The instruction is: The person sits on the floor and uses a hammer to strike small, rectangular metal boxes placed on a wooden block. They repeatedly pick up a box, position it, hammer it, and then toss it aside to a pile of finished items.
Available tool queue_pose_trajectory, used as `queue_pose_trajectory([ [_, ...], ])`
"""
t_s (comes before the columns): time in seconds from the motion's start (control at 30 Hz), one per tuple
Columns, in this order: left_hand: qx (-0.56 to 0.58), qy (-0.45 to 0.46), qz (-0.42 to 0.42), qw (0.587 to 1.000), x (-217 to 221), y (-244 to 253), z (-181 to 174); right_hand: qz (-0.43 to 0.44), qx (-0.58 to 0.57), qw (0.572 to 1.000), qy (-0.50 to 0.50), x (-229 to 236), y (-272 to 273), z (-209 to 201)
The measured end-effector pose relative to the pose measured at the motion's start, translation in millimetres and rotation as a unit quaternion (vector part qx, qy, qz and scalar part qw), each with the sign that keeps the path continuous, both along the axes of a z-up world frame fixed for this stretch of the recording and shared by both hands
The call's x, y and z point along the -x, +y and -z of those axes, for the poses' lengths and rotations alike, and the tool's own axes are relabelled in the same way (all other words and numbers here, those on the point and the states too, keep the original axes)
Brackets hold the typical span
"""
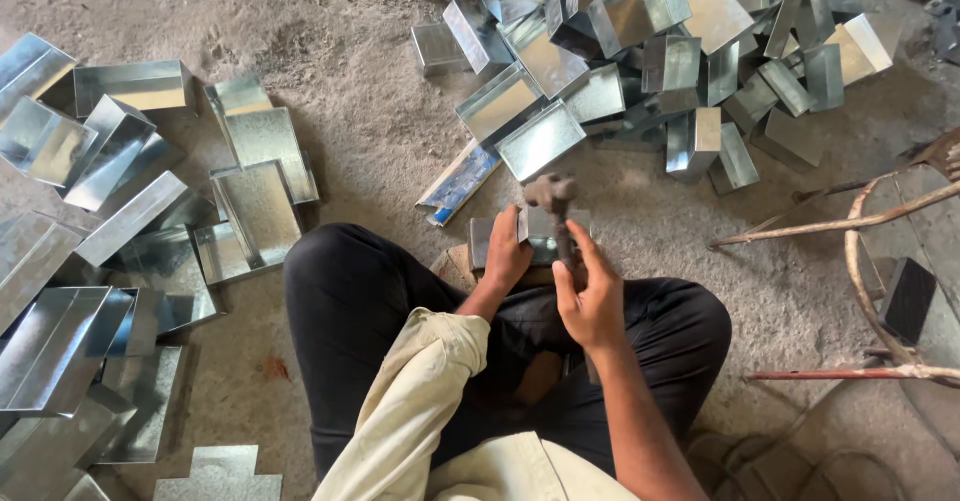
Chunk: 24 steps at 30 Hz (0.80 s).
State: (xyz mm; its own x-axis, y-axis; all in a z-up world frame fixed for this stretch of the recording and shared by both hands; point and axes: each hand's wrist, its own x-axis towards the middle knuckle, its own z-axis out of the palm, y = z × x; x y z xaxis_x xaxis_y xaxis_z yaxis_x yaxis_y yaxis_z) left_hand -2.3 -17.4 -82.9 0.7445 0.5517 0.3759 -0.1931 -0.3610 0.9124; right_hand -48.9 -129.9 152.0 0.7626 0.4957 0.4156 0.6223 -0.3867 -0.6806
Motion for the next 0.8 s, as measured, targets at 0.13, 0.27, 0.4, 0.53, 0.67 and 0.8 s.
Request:
queue_pose_trajectory([
  [0.13, -0.006, 0.044, 0.006, 0.999, -5, 6, -1, 0.055, 0.075, 0.981, 0.168, -18, -14, -5],
  [0.27, -0.143, 0.232, -0.032, 0.962, -6, 24, -13, 0.072, -0.046, 0.971, 0.222, -14, -39, -2],
  [0.4, -0.440, 0.161, -0.152, 0.871, 6, 52, -32, 0.109, -0.121, 0.944, 0.286, -7, -55, 0],
  [0.53, -0.445, 0.173, -0.071, 0.876, 11, 40, -58, 0.124, -0.150, 0.935, 0.298, 3, -68, 3],
  [0.67, -0.386, 0.296, 0.088, 0.869, 27, 10, -48, 0.114, -0.189, 0.946, 0.237, 7, -70, 7],
  [0.8, -0.396, 0.307, 0.063, 0.863, 31, 7, -13, 0.084, -0.229, 0.961, 0.128, 8, -72, 34],
])
